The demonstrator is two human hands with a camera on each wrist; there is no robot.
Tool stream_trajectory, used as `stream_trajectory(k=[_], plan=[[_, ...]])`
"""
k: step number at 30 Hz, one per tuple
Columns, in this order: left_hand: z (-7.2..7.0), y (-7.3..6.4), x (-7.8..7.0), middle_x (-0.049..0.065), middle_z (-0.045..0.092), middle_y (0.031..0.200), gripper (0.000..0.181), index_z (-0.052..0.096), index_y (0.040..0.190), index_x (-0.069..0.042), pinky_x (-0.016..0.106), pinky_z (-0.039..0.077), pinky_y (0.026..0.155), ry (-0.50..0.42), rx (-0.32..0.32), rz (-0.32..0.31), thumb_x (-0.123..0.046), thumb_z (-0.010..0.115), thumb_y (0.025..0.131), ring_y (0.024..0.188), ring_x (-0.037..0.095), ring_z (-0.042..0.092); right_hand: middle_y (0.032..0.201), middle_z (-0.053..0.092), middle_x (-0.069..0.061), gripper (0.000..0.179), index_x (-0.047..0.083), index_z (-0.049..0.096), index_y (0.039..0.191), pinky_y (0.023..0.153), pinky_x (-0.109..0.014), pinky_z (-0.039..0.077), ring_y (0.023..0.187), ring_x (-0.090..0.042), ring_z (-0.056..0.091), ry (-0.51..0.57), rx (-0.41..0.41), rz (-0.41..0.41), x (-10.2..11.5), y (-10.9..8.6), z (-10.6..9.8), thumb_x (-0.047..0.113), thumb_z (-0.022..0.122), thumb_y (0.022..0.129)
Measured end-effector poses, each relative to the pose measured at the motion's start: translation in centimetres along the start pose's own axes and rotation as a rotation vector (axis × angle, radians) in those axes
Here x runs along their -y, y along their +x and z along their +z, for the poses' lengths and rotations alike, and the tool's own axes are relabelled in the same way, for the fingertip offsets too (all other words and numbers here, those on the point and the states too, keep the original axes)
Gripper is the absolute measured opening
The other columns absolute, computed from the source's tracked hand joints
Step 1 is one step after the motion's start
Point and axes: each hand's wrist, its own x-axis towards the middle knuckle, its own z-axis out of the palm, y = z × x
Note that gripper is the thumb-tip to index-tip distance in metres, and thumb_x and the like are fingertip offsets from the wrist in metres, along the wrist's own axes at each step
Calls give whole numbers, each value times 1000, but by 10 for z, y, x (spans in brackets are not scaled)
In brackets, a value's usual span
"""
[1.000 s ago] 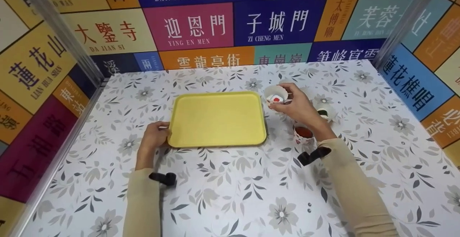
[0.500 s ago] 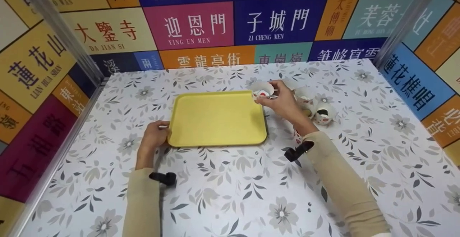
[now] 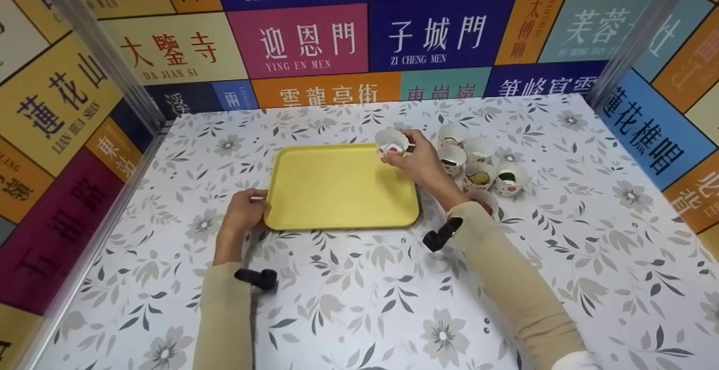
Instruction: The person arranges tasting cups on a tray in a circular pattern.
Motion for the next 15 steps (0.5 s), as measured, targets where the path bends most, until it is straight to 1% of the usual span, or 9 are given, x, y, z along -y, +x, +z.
stream_trajectory(k=[3, 6, 11, 13, 15], plan=[[-2, 0, -1, 32, 62, 128, 43, 54, 139, 6, 24, 54, 66, 3, 8, 10, -5, 51, 97, 86, 19, 67, 145, 50, -11, 71, 13, 44, 145, 105, -40, 48, 133, -28, 52, 3, -8, -1, -2, 4, 9, 22, 80, 84], [-2, -1, 0, 32, 62, 128, 43, 54, 139, 6, 24, 55, 64, 1, 10, 14, -5, 50, 97, 83, 17, 67, 142, 49, -14, 68, 11, 47, 143, 105, -40, 48, 131, -30, 52, 3, -7, -20, -4, 8, 18, 19, 79, 85], [-1, 0, -1, 31, 61, 129, 44, 54, 140, 5, 25, 56, 66, 7, 12, 14, -6, 50, 97, 87, 20, 68, 134, 49, -18, 62, 6, 53, 137, 103, -38, 46, 125, -31, 53, -25, -26, -61, -6, 14, 31, 16, 80, 82], [-1, 0, -1, 31, 62, 129, 44, 54, 140, 5, 25, 56, 67, 4, 12, 7, -6, 51, 97, 88, 20, 68, 132, 50, -19, 61, 5, 54, 136, 102, -37, 46, 122, -30, 54, -18, -12, -72, -6, 17, 36, 15, 80, 82], [-2, 0, 0, 30, 62, 130, 45, 54, 140, 4, 25, 56, 67, -20, 16, -5, -5, 51, 96, 87, 19, 68, 132, 52, -18, 60, 5, 54, 136, 101, -36, 46, 120, -30, 54, -9, 13, -76, -6, 20, 41, 13, 80, 83]])
